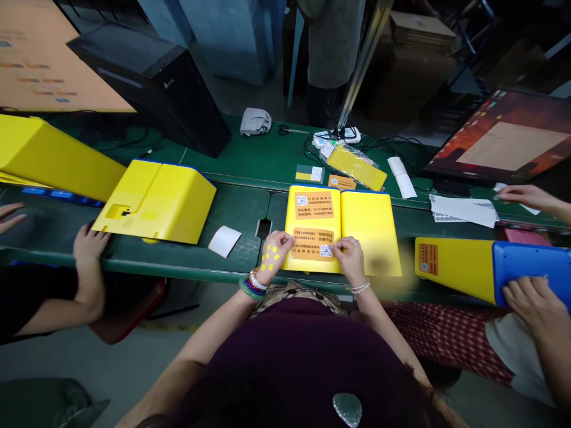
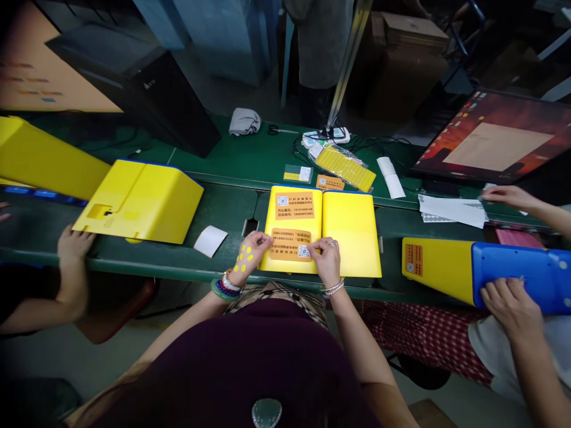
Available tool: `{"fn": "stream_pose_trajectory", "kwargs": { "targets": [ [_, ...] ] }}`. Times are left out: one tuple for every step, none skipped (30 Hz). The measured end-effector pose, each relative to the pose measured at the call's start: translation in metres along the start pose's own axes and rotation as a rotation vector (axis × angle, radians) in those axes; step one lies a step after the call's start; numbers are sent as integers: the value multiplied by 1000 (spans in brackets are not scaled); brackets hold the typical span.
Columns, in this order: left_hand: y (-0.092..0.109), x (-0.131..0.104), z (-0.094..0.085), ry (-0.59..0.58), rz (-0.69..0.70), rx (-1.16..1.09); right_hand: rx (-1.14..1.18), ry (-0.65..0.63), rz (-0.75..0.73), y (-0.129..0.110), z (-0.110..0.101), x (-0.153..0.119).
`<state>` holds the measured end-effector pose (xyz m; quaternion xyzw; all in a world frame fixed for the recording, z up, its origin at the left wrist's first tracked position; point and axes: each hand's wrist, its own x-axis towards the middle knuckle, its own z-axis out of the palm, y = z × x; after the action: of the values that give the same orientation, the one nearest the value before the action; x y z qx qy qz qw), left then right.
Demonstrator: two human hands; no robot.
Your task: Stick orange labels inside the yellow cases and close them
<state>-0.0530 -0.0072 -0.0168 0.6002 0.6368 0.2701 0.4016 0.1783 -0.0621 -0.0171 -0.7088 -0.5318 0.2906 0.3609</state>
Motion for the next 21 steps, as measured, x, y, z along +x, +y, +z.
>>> {"fn": "stream_pose_trajectory", "kwargs": {
  "targets": [
    [-1,-1,0,0,11,9,-3,0,0,0,0,-1],
    [-2,-1,0,2,24,16,-7,-1,0,-1,-1,-2],
    [-3,-1,0,4,37,22,-11,-2,1,-1,-1,-2],
    [-4,-2,0,6,49,28,-16,-3,1,-1,-1,-3],
    [-5,-2,0,4,59,33,-22,-2,-1,-1,-1,-3],
    [-5,-2,0,3,67,38,-28,-1,-5,-1,-1,-3],
    [-4,-3,0,3,72,44,-34,0,-9,-2,-1,-3],
    [-3,-3,0,3,74,50,-40,2,-14,-2,-1,-3],
    [-3,-4,0,3,75,57,-44,4,-17,-2,0,-3],
    [-2,-4,-1,3,75,63,-47,5,-21,-2,0,-4],
    [-1,-5,-1,4,74,69,-51,6,-24,-3,0,-4],
    [0,-5,-1,6,72,75,-54,6,-26,-3,0,-5],
    [1,-6,-1,7,71,80,-55,7,-28,-3,0,-5],
    [1,-6,-1,10,73,85,-56,8,-30,-3,0,-6],
    [1,-6,-1,13,75,89,-55,8,-32,-3,-1,-6],
    [1,-6,-1,15,78,94,-55,9,-36,-4,-1,-6],
    [1,-6,-1,18,82,99,-55,10,-40,-4,-1,-6],
    [0,-6,0,20,88,104,-56,12,-45,-4,-1,-6],
    [-1,-6,0,23,95,110,-60,15,-49,-4,-1,-6],
    [-2,-5,1,25,103,114,-65,19,-54,-4,-1,-6],
    [-2,-5,1,26,109,118,-70,23,-59,-4,-1,-6]
  ]
}}
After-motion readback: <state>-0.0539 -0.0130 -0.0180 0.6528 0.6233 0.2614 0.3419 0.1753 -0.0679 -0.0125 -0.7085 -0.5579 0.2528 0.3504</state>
